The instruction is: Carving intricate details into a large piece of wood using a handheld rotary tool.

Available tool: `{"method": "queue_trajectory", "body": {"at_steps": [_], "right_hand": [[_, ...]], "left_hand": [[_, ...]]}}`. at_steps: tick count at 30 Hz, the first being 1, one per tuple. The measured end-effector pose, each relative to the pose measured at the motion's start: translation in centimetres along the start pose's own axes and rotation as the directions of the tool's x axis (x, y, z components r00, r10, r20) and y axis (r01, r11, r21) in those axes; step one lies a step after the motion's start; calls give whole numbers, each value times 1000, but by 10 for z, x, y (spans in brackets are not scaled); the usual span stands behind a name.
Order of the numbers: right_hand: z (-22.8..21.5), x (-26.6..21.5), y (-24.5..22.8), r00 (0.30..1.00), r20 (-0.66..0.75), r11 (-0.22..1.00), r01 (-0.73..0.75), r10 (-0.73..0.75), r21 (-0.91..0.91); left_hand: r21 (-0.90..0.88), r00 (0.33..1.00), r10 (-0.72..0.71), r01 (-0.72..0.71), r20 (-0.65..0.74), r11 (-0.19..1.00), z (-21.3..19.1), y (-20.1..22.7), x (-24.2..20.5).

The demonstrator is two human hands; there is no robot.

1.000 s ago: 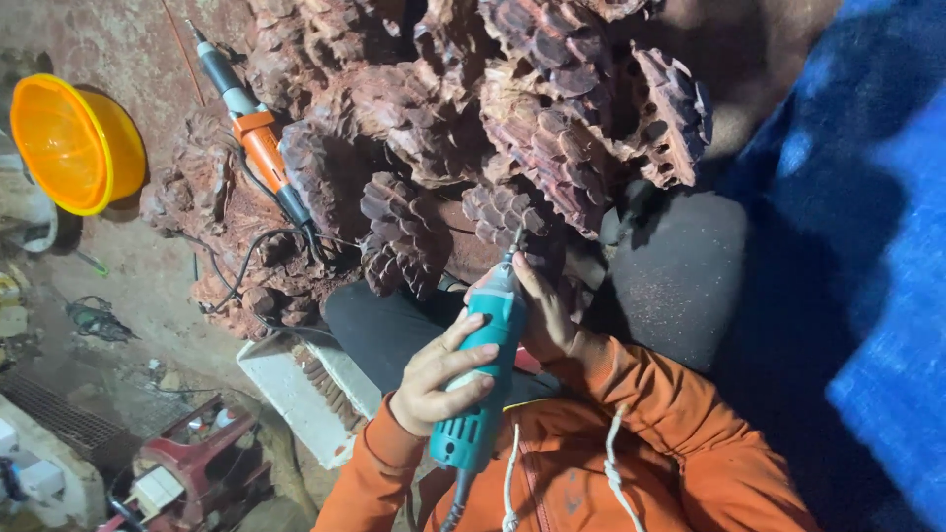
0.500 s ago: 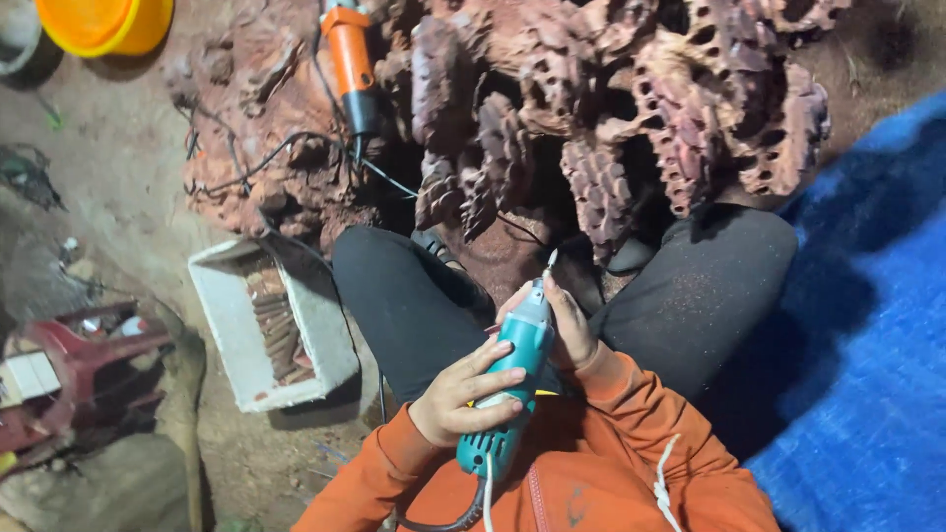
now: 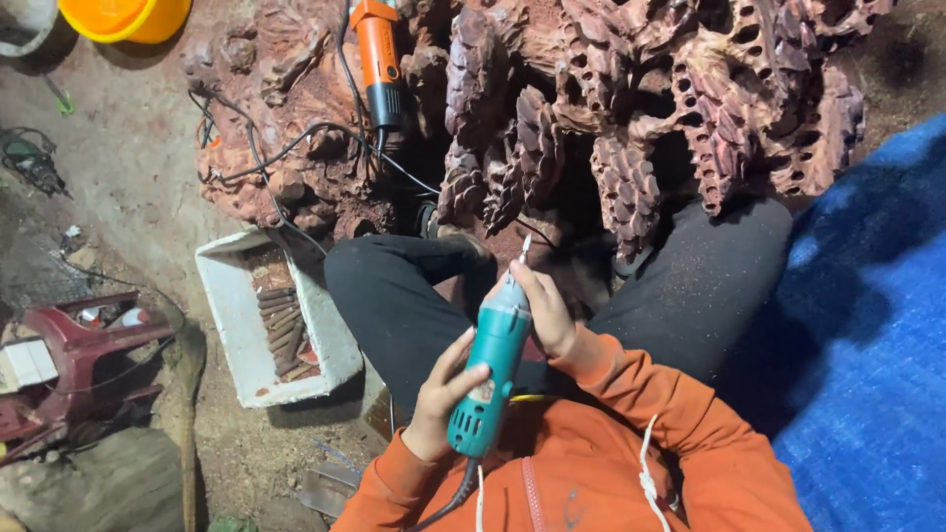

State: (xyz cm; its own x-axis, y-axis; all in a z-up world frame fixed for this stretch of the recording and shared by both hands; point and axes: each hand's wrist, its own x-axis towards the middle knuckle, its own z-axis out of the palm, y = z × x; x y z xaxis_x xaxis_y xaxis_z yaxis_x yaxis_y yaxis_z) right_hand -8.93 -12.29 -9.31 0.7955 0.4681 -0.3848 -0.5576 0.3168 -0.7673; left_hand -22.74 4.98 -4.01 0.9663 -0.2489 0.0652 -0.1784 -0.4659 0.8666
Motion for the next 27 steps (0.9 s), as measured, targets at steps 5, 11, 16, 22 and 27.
{"method": "queue_trajectory", "body": {"at_steps": [5,11,16,22,27], "right_hand": [[-12,44,-2,994,-83,997,65,-69,-49],[-16,77,-44,994,-87,779,-7,-61,-628],[-10,80,-85,995,-91,728,-40,-31,-684],[-30,91,-60,989,-146,732,-78,-29,-677],[-35,94,-53,985,-171,726,-94,-33,-681]], "left_hand": [[-865,725,-670,429,157,262,-7,-4,35],[-602,820,-569,485,62,634,17,3,81],[-460,797,-599,563,81,687,-2,5,113],[-402,777,-609,615,162,678,-22,-6,122],[-403,781,-595,614,189,679,-30,-11,128]]}}
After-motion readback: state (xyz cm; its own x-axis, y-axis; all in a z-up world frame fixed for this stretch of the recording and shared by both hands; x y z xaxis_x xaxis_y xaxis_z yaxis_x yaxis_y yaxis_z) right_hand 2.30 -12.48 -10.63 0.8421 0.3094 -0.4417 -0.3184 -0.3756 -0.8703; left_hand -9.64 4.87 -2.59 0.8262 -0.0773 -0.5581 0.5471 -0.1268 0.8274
